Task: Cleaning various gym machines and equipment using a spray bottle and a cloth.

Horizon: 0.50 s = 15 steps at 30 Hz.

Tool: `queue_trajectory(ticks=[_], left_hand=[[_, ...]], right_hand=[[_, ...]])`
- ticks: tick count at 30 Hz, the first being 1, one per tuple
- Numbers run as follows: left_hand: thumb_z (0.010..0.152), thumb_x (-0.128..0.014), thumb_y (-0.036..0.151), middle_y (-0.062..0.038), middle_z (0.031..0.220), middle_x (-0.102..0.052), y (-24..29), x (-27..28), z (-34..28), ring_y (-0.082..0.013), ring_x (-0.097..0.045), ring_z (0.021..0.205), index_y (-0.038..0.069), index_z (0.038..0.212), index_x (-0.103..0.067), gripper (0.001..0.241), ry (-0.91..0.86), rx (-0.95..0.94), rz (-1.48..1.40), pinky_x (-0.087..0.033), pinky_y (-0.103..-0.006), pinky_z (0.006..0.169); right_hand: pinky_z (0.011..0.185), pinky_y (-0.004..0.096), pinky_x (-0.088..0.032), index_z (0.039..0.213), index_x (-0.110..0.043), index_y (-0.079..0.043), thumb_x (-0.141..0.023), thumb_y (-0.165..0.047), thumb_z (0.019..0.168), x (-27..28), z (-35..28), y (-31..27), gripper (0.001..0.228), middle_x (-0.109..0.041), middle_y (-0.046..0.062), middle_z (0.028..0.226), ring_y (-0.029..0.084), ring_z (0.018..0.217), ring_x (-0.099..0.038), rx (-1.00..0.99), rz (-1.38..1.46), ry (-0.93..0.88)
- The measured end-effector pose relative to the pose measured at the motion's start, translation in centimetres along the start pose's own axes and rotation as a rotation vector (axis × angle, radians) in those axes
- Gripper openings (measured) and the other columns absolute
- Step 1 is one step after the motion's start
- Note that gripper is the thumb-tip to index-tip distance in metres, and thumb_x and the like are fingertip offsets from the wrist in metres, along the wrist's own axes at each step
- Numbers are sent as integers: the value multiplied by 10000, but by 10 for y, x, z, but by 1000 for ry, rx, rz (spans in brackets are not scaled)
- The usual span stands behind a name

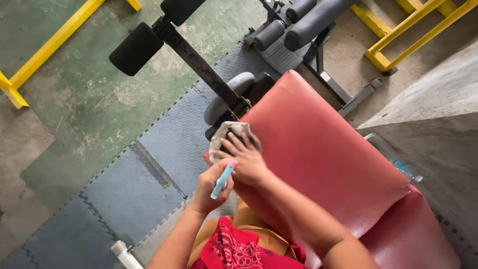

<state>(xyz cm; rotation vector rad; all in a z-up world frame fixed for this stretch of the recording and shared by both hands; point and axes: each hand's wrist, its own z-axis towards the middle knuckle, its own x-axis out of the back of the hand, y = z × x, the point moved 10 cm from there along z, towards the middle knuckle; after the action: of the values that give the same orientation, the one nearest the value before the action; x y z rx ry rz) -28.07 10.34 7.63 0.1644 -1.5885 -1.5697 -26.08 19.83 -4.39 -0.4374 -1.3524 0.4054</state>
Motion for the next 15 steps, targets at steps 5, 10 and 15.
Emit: queue_trajectory(ticks=[5,10,15], left_hand=[[788,-682,17,-153,1060,-737,4,-6,-13,-336,-743,933,46,1227,-639,442,-146,-54,75,-599,-383,800],[825,-659,18,-147,1012,-728,-31,-2,-41,-309,-748,872,51,1243,-639,420,-153,45,-7,-609,-364,787],[854,-647,24,-149,1054,-743,-38,28,-45,-290,-769,858,62,1230,-650,378,-113,103,-40,-613,-361,789]], right_hand=[[1154,699,-55,1352,-640,-290,-610,-496,831,76,29,84,561,-374,117,1591,386,1504,-172,-116,-390,-12],[1171,674,-103,1350,-655,-264,-500,-504,988,101,57,215,460,-368,96,1624,378,1532,-196,-507,-294,89],[1144,693,-80,1197,-732,-246,-502,-440,957,71,67,191,385,-418,121,1555,410,1487,-218,-556,-439,176]])
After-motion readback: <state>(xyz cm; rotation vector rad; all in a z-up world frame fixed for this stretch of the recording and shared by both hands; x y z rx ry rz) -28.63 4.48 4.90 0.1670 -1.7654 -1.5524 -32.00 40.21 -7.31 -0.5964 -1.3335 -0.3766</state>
